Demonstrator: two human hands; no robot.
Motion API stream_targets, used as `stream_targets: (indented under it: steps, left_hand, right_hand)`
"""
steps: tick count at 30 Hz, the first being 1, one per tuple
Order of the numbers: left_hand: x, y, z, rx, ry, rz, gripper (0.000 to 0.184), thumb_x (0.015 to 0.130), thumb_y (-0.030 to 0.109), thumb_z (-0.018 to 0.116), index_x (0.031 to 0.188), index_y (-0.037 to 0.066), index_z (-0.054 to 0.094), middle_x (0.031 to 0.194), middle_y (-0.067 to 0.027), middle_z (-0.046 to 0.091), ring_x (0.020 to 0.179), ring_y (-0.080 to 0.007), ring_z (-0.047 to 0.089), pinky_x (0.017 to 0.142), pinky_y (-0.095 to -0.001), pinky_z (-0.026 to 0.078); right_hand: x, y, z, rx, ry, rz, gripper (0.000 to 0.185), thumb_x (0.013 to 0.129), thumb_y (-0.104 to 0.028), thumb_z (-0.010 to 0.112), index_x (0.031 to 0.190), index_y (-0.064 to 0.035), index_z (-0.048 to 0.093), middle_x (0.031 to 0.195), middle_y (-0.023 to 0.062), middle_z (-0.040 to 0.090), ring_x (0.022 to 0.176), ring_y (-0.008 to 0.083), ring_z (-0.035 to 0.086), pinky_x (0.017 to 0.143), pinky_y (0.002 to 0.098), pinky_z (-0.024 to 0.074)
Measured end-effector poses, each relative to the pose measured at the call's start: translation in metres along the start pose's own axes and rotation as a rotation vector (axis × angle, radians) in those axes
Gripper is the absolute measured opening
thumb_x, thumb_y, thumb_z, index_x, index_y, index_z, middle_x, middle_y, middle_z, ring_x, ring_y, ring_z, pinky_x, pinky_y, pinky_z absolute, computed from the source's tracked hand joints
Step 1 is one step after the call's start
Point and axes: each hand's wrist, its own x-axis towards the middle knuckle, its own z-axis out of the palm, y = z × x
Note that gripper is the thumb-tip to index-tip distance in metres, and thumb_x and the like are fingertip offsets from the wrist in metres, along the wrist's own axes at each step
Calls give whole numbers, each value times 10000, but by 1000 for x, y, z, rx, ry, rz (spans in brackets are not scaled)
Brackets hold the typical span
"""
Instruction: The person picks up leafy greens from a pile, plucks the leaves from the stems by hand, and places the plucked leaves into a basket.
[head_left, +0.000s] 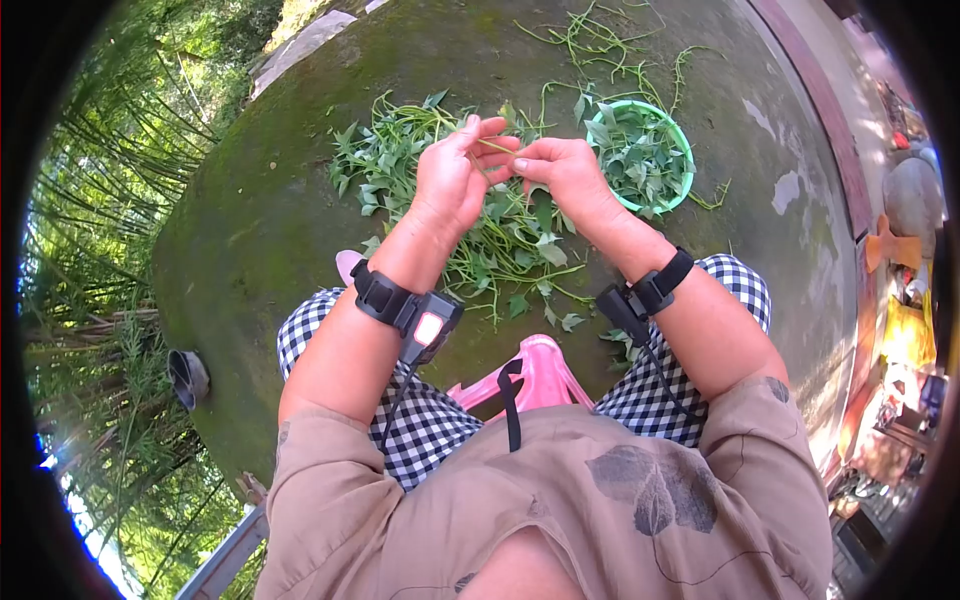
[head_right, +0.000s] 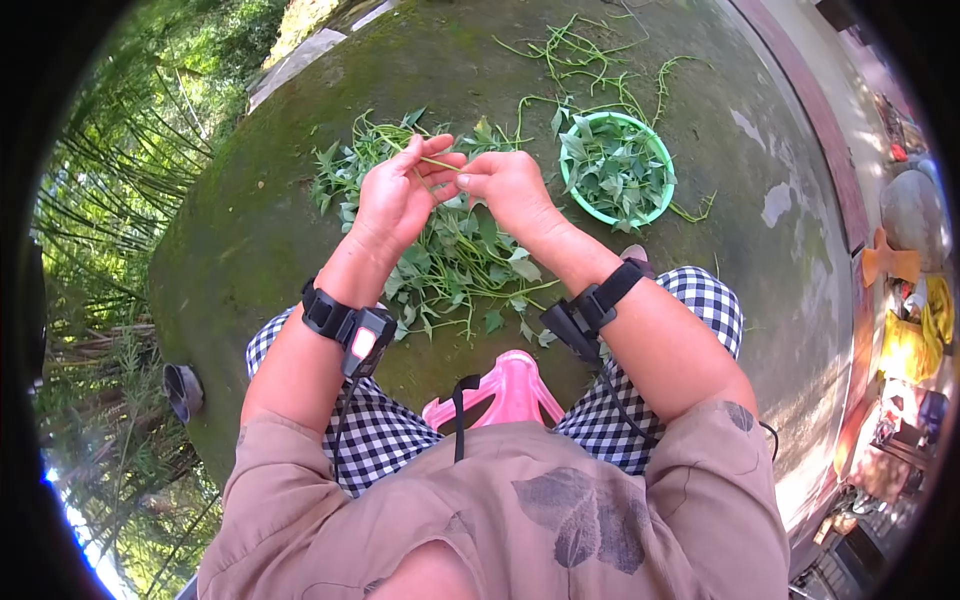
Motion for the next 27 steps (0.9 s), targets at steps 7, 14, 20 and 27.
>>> stream_targets:
  steps: [7,14,20,27]
  left_hand:
    - [-9,35,-21,385,443,51,171,905,96,578,1033,22,664,836,-15,624,618,-87,506,577,-239,412]
    - [-16,2,-9,1101,58,384,102,765,69,659,820,-5,702,676,17,619,626,-57,514,570,-250,424]
    - [-16,-12,-7,1205,-94,320,170,793,152,644,810,-13,681,646,6,589,603,-64,496,542,-259,407]
    - [-13,-16,-6,891,-150,116,147,808,163,636,764,24,653,638,19,565,587,-51,478,532,-234,377]
  right_hand:
    - [9,-13,-30,-507,91,-214,189,814,-162,656,911,-6,701,748,111,680,691,205,637,661,333,495]
    - [-1,-21,-31,-728,-108,-165,169,797,-178,646,872,-31,684,738,141,663,683,271,633,660,379,487]
    - [-3,-26,-28,-750,-154,-156,196,790,-232,630,872,-64,688,847,146,676,832,329,647,744,428,490]
    - [-14,-22,-21,-1034,40,-808,65,732,-180,688,743,-129,649,806,49,561,818,260,581,712,394,425]
